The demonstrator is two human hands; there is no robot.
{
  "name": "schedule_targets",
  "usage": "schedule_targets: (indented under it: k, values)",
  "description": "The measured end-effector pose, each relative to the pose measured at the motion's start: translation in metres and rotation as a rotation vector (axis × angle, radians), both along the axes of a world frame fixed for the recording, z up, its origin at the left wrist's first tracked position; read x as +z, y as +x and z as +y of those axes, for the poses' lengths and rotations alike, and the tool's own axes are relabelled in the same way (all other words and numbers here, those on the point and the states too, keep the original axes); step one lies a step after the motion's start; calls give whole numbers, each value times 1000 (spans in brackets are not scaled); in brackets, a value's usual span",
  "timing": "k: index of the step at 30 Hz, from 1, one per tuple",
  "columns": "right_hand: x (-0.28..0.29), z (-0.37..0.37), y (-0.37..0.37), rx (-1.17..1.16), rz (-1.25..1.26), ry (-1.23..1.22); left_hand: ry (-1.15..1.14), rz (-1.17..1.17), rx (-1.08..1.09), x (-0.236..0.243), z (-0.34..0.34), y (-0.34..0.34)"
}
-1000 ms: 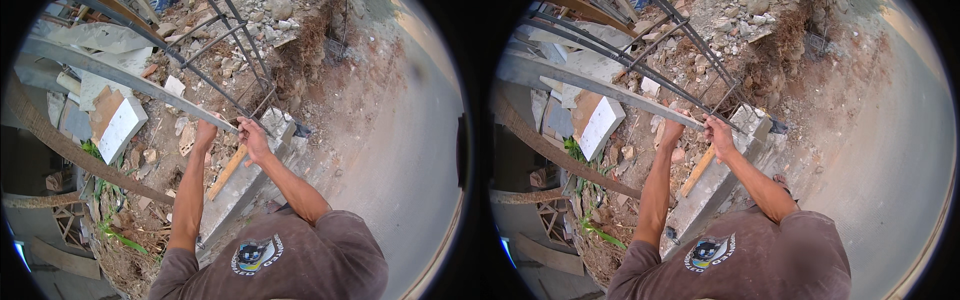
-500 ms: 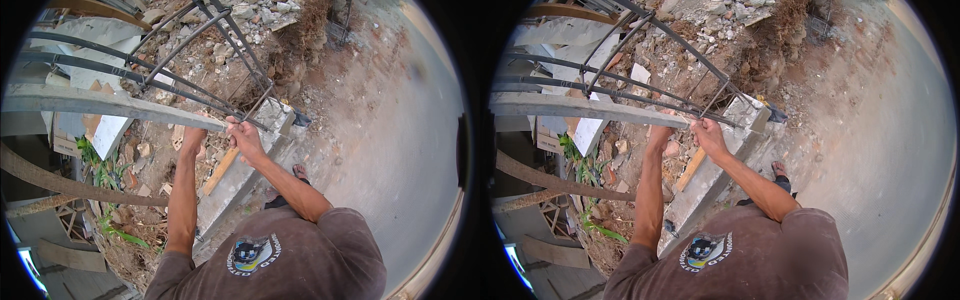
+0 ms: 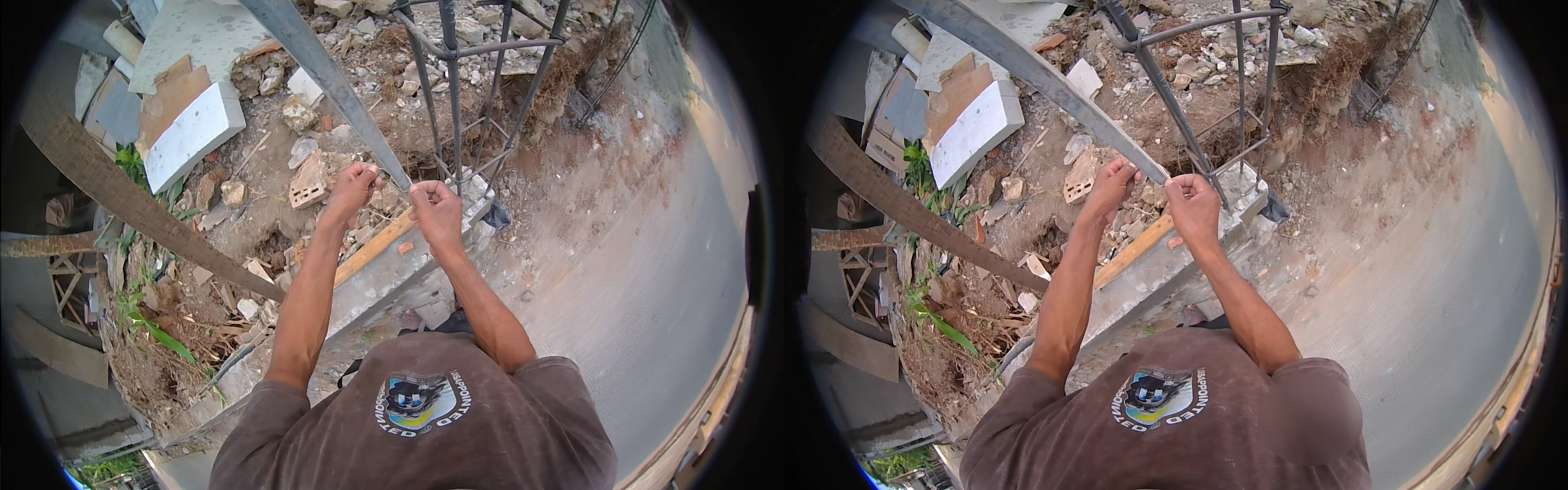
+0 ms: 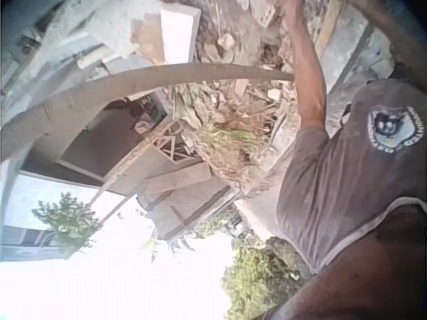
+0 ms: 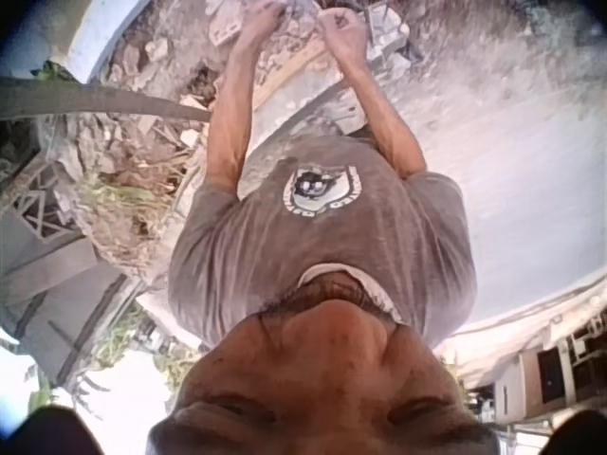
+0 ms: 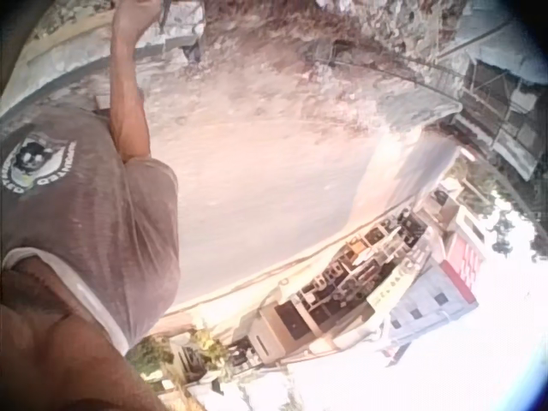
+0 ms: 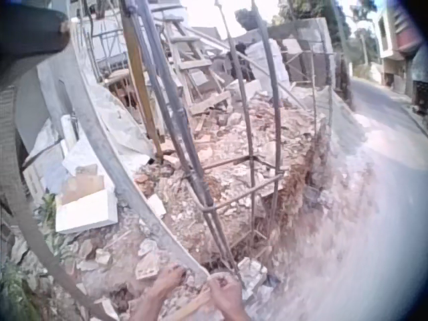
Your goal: The person measures a vertical metal rebar column using a tape measure and then ties a thin wire around the rebar. The person wraps the wire around the rebar multiple times and twists it to secure it.
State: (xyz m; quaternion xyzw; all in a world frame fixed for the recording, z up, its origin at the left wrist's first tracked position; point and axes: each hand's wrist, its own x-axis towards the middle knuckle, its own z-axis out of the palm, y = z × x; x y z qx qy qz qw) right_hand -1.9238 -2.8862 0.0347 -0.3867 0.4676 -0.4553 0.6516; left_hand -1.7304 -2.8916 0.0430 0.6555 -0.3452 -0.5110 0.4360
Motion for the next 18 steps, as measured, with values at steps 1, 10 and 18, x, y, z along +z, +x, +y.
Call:
schedule_targets:
  k: [1,10,18]
  values:
    - [0,0,1,-12,21,-10,-3,-5,-5,-1,1,1]
    - [-3,-8,7,-9,197,-79,-77,-31,13,-9,20,-3]
    - [0,-18,11,-81,135,-23,-128,-47,35,-8,38,-20]
